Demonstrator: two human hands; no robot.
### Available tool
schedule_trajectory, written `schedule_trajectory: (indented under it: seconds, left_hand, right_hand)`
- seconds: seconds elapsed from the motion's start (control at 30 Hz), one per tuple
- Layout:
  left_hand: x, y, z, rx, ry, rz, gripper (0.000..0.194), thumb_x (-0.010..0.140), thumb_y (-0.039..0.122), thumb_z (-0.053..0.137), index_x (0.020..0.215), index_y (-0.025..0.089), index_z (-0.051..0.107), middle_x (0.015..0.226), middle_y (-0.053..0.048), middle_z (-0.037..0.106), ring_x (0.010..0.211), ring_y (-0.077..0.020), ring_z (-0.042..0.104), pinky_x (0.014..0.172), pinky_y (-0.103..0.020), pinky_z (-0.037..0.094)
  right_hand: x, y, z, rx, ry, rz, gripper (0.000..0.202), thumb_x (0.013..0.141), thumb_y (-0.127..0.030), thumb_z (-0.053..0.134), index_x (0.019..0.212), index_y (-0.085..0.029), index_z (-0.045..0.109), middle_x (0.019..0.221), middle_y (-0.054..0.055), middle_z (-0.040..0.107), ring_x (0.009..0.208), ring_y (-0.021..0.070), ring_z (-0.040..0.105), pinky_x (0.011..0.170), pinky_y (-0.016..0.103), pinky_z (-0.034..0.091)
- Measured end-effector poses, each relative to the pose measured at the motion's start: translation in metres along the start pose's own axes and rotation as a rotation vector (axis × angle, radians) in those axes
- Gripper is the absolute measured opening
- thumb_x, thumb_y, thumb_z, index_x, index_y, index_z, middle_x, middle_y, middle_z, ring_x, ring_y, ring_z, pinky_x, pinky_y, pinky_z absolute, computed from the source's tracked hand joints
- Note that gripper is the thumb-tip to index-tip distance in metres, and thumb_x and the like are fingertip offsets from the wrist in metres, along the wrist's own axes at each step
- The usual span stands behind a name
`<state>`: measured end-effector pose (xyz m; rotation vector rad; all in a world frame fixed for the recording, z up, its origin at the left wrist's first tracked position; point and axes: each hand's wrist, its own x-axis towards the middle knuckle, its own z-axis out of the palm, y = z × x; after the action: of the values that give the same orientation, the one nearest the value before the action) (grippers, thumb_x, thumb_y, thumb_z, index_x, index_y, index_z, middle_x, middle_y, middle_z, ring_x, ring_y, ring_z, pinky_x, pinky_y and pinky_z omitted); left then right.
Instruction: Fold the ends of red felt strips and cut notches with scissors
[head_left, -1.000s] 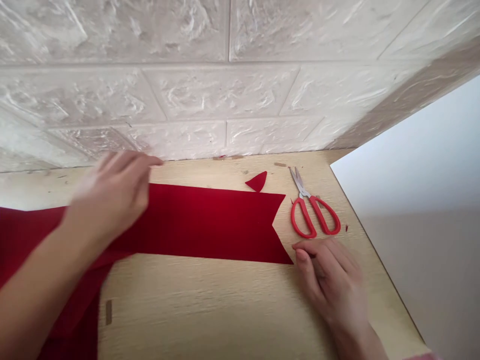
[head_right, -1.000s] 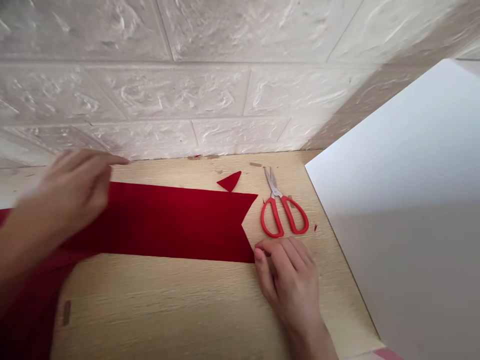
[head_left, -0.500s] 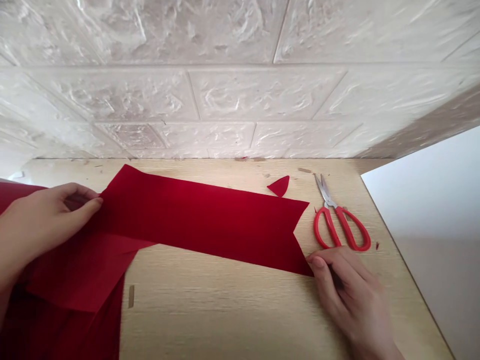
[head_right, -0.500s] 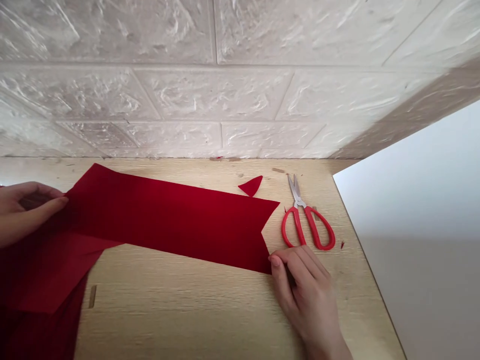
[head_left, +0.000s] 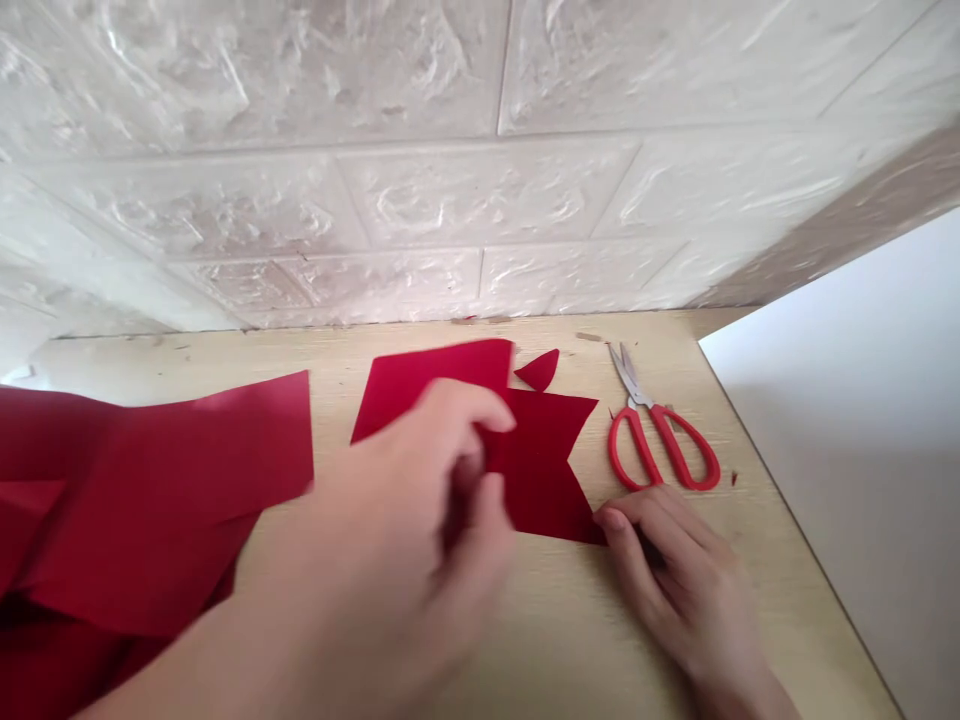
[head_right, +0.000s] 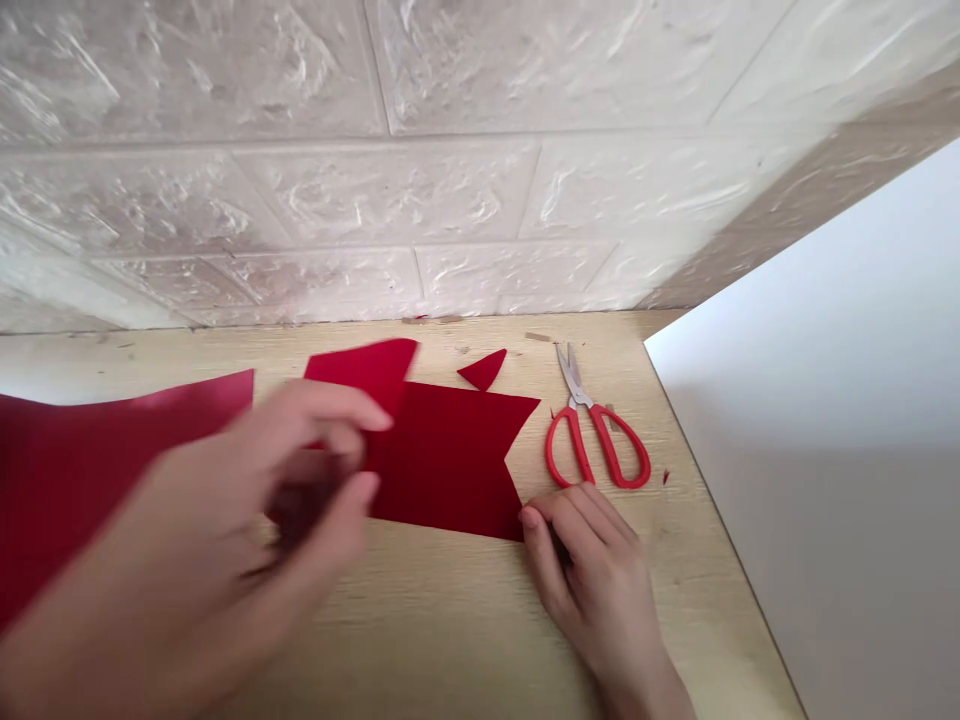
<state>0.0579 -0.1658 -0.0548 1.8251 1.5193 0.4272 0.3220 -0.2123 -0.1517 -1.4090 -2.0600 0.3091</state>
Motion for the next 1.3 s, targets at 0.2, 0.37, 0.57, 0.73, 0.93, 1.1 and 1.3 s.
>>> schedule_trajectory:
  seconds: [0.2,0.37,0.57,0.73,0.93,1.1,1.3]
  left_hand:
    - [0.046,0.044,0.083,0.314,-0.359,0.143,0.031,0.097,0.017,0.038,0.127,0.021,0.049,0.113,-0.007,0.067,0.073,-0.0245,0.069,0.062,-0.04,0.055]
    - [0.047,0.033,0.112,0.363,-0.383,0.162,0.033,0.1,0.02,0.031,0.128,0.018,0.049,0.118,-0.01,0.066,0.08,-0.0279,0.072,0.063,-0.042,0.057]
    - [0.033,0.017,0.087,0.14,-0.145,0.319,0.035,0.101,0.026,0.034,0.131,0.02,0.053,0.13,-0.011,0.066,0.095,-0.0224,0.072,0.07,-0.033,0.057]
    - [0.027,-0.021,-0.005,0.605,0.239,-0.15,0.042,0.1,0.055,0.038,0.121,0.025,0.061,0.102,-0.006,0.073,0.075,-0.024,0.068,0.064,-0.038,0.049]
    - [0.027,-0.071,-0.036,0.323,0.05,-0.509,0.059,0.086,0.07,0.052,0.114,0.023,0.072,0.101,-0.006,0.077,0.084,-0.0304,0.072,0.074,-0.042,0.053]
    - [0.027,-0.07,0.0,-0.103,0.025,-0.406,0.037,0.087,0.054,0.065,0.103,0.022,0.072,0.102,-0.006,0.077,0.091,-0.0242,0.071,0.081,-0.035,0.055]
    - [0.014,-0.056,0.007,-0.49,0.057,-0.386,0.019,0.094,0.04,0.061,0.089,0.023,0.054,0.08,0.001,0.066,0.075,-0.0168,0.065,0.063,-0.027,0.05]
  right_hand:
    - [-0.005,0.0,-0.002,0.001,0.033,0.048,0.021,0.101,-0.011,0.055,0.081,-0.02,0.058,0.071,0.0,0.057,0.065,0.0122,0.052,0.062,0.025,0.043]
    - [-0.009,0.001,-0.002,-0.011,0.032,0.087,0.019,0.102,-0.017,0.056,0.083,-0.021,0.059,0.073,0.0,0.061,0.067,0.0135,0.056,0.063,0.026,0.045]
    - [-0.005,0.003,-0.002,-0.033,-0.018,0.082,0.02,0.101,-0.023,0.059,0.12,-0.019,0.063,0.087,0.003,0.072,0.076,0.017,0.065,0.069,0.03,0.054]
    - [0.0,0.0,0.0,-0.108,-0.048,0.0,0.02,0.101,-0.022,0.059,0.115,-0.021,0.073,0.091,0.005,0.073,0.08,0.0184,0.067,0.074,0.034,0.054]
    - [-0.001,0.005,0.003,-0.113,-0.052,-0.033,0.02,0.102,-0.025,0.059,0.113,-0.018,0.074,0.093,0.006,0.072,0.082,0.0191,0.066,0.075,0.034,0.053]
    - [0.002,0.011,0.006,-0.124,-0.039,-0.087,0.025,0.104,-0.034,0.055,0.115,-0.019,0.072,0.093,0.006,0.071,0.082,0.0197,0.067,0.075,0.034,0.05]
    - [-0.001,0.009,0.004,-0.066,0.003,-0.067,0.022,0.103,-0.029,0.057,0.121,-0.02,0.068,0.094,0.006,0.071,0.079,0.0184,0.067,0.07,0.032,0.051]
